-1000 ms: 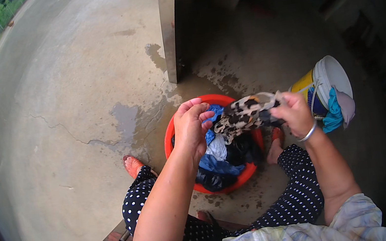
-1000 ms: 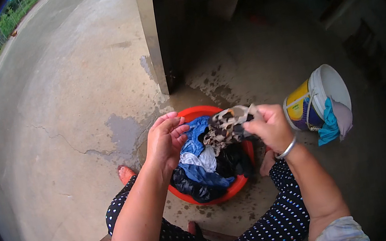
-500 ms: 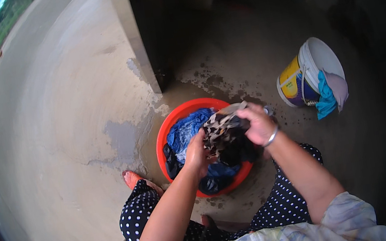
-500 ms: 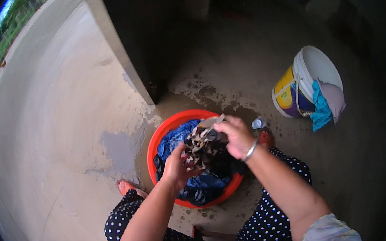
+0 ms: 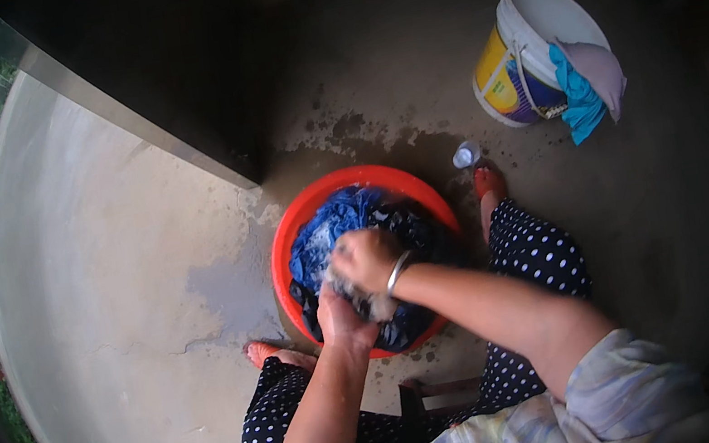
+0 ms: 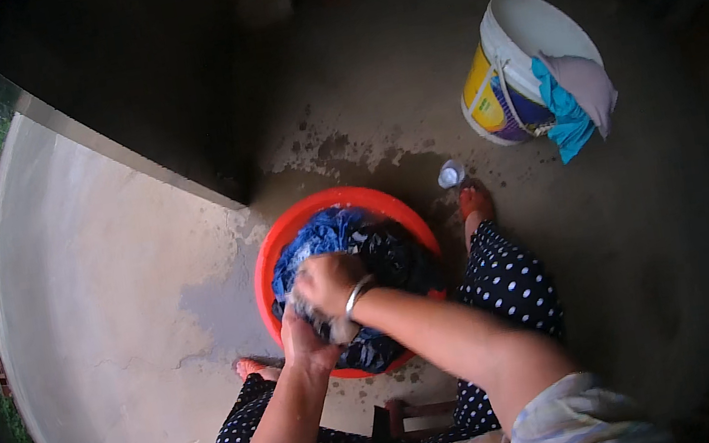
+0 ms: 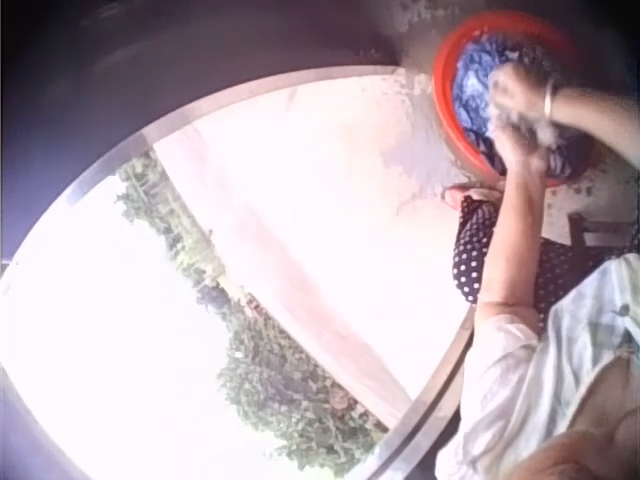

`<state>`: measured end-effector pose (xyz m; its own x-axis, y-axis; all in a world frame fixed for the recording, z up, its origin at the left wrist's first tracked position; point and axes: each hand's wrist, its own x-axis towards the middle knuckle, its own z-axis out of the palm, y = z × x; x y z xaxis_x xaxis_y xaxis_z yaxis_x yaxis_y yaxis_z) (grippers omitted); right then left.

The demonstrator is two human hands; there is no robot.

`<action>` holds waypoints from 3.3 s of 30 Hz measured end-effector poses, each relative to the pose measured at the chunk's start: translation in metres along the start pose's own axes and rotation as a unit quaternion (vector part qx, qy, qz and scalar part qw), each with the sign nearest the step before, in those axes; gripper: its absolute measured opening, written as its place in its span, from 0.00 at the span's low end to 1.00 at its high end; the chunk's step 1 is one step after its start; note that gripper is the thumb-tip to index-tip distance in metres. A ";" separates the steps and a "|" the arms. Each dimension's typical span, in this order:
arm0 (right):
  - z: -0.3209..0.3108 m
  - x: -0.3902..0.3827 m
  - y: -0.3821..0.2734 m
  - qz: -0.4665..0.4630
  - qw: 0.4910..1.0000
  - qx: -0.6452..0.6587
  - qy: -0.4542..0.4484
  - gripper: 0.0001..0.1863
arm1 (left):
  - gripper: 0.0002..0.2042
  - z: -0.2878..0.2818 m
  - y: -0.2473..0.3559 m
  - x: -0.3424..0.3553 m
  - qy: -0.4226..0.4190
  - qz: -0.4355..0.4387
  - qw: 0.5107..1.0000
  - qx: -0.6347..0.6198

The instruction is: The person is hand-washing several items of clothing in a red basin, scrubbing and wringing them out.

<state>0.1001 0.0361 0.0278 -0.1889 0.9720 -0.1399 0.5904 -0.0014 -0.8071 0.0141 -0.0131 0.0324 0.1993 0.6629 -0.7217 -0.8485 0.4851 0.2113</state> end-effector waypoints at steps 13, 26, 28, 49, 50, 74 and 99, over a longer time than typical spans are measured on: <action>-0.012 0.026 0.056 0.060 0.989 0.134 0.006 0.11 | 0.16 0.008 0.012 -0.018 -0.040 -0.041 0.998 0.021; -0.062 -0.028 -0.029 -0.230 0.940 0.185 -0.174 0.10 | 0.22 0.009 0.043 -0.026 -0.015 -0.073 0.983 0.166; -0.063 -0.042 -0.045 -0.288 0.917 0.137 -0.240 0.10 | 0.14 0.002 0.047 -0.022 -0.019 -0.096 0.984 0.147; -0.079 -0.011 0.005 -0.079 0.991 -0.052 -0.089 0.11 | 0.29 0.022 -0.022 -0.067 -0.154 0.320 0.664 0.658; -0.080 -0.009 0.006 -0.112 0.989 -0.071 -0.069 0.12 | 0.28 0.022 -0.021 -0.069 -0.137 0.309 0.680 0.651; -0.143 -0.011 -0.050 -0.088 0.813 0.233 -0.527 0.09 | 0.14 0.011 0.003 -0.051 -0.224 0.268 0.595 0.724; -0.166 0.005 -0.027 0.057 0.825 0.556 -0.087 0.08 | 0.03 0.039 0.100 -0.074 -0.155 0.232 0.799 0.533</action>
<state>0.2132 0.0805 0.1443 -0.3493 0.9020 -0.2536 -0.4533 -0.3995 -0.7968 -0.0664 0.0091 0.1330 0.2358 0.9418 -0.2396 0.0001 0.2465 0.9691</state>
